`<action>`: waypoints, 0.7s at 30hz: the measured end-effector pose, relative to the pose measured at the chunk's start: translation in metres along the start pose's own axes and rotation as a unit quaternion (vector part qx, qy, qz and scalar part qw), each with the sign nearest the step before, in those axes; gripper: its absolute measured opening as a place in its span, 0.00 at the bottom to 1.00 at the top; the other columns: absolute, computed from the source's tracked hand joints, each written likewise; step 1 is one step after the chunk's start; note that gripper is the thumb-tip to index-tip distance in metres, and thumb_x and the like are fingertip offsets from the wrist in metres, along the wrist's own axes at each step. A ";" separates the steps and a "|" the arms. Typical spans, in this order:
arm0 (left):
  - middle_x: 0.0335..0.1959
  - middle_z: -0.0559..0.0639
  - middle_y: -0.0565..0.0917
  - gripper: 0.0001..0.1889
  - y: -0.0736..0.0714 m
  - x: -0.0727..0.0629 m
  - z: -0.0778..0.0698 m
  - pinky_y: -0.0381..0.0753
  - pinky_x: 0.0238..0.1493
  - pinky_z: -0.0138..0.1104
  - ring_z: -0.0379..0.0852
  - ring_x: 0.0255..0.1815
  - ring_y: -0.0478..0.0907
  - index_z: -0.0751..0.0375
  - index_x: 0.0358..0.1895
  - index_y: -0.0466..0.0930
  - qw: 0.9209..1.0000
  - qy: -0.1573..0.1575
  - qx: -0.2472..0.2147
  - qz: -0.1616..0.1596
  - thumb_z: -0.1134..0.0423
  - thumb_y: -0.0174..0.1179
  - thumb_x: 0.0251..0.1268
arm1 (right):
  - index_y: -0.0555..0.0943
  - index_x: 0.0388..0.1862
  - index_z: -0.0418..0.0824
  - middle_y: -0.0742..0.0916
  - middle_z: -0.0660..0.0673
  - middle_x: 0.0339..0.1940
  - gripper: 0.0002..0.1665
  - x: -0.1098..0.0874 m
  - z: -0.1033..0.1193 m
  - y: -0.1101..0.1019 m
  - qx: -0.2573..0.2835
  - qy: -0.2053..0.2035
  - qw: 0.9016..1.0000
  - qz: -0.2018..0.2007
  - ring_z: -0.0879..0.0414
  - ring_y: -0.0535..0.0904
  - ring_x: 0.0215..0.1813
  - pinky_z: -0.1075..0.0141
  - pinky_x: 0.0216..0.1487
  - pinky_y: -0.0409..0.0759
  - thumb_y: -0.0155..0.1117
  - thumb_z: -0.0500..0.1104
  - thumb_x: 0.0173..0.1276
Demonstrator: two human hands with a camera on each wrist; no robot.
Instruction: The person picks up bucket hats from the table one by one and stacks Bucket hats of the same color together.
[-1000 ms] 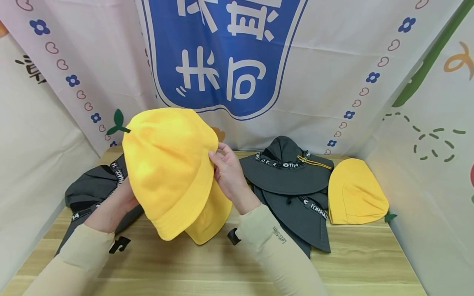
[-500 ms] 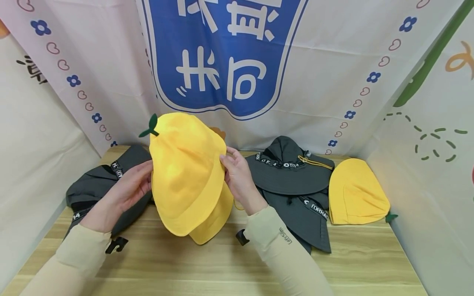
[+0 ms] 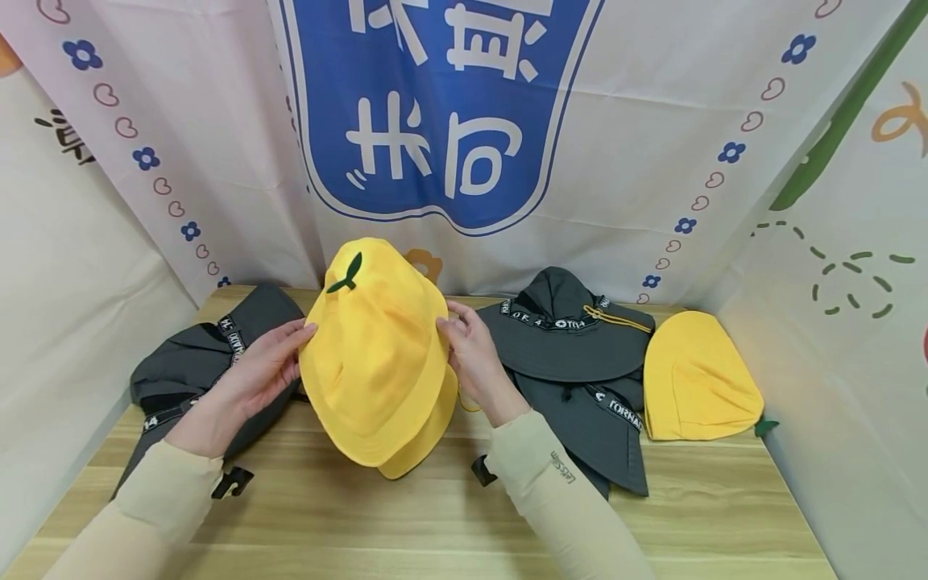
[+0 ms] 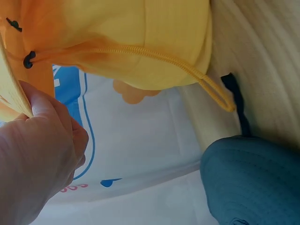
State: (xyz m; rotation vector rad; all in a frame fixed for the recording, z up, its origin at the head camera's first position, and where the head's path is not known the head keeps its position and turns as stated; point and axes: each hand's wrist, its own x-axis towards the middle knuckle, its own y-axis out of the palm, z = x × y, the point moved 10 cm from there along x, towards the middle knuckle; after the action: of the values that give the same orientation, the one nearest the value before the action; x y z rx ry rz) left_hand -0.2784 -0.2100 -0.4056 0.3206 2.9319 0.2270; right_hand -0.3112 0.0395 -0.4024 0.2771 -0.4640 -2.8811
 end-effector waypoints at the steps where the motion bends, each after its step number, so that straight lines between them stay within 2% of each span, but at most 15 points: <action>1: 0.47 0.44 0.80 0.28 0.000 0.000 0.002 0.85 0.43 0.26 0.34 0.44 0.84 0.69 0.68 0.55 1.000 -0.001 0.002 0.001 0.53 0.50 0.79 | 0.64 0.71 0.40 0.82 0.49 0.47 0.25 0.000 -0.002 -0.001 -0.001 0.004 1.000 -0.001 0.60 0.81 0.43 0.70 0.44 0.81 0.52 0.38 0.78; 8: 0.50 0.45 0.78 0.33 -0.003 0.005 0.016 0.84 0.45 0.27 0.33 0.45 0.83 0.72 0.73 0.50 1.000 -0.016 0.017 -0.003 0.52 0.49 0.79 | 0.62 0.74 0.40 0.80 0.47 0.51 0.29 0.002 -0.017 -0.011 -0.014 0.031 0.999 -0.005 0.60 0.82 0.47 0.70 0.48 0.82 0.54 0.38 0.77; 14: 0.46 0.44 0.79 0.32 -0.004 0.010 0.028 0.85 0.41 0.27 0.34 0.42 0.83 0.72 0.71 0.53 0.999 -0.028 0.032 -0.009 0.51 0.49 0.79 | 0.60 0.75 0.40 0.80 0.45 0.53 0.30 0.004 -0.028 -0.018 -0.045 0.043 0.998 -0.012 0.61 0.83 0.44 0.69 0.45 0.82 0.54 0.40 0.78; 21: 0.43 0.44 0.79 0.31 -0.007 0.017 0.043 0.83 0.36 0.25 0.33 0.38 0.83 0.71 0.69 0.55 0.998 -0.043 0.048 -0.015 0.50 0.49 0.79 | 0.61 0.75 0.41 0.78 0.41 0.59 0.29 0.006 -0.039 -0.023 -0.095 0.055 0.994 -0.021 0.60 0.81 0.47 0.69 0.46 0.81 0.53 0.42 0.79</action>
State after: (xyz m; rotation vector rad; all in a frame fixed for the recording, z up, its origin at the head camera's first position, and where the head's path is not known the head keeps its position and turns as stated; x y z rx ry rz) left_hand -0.2877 -0.2071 -0.4512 0.2910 2.8650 0.0676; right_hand -0.3121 0.0486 -0.4477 0.4147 -0.1648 -2.9036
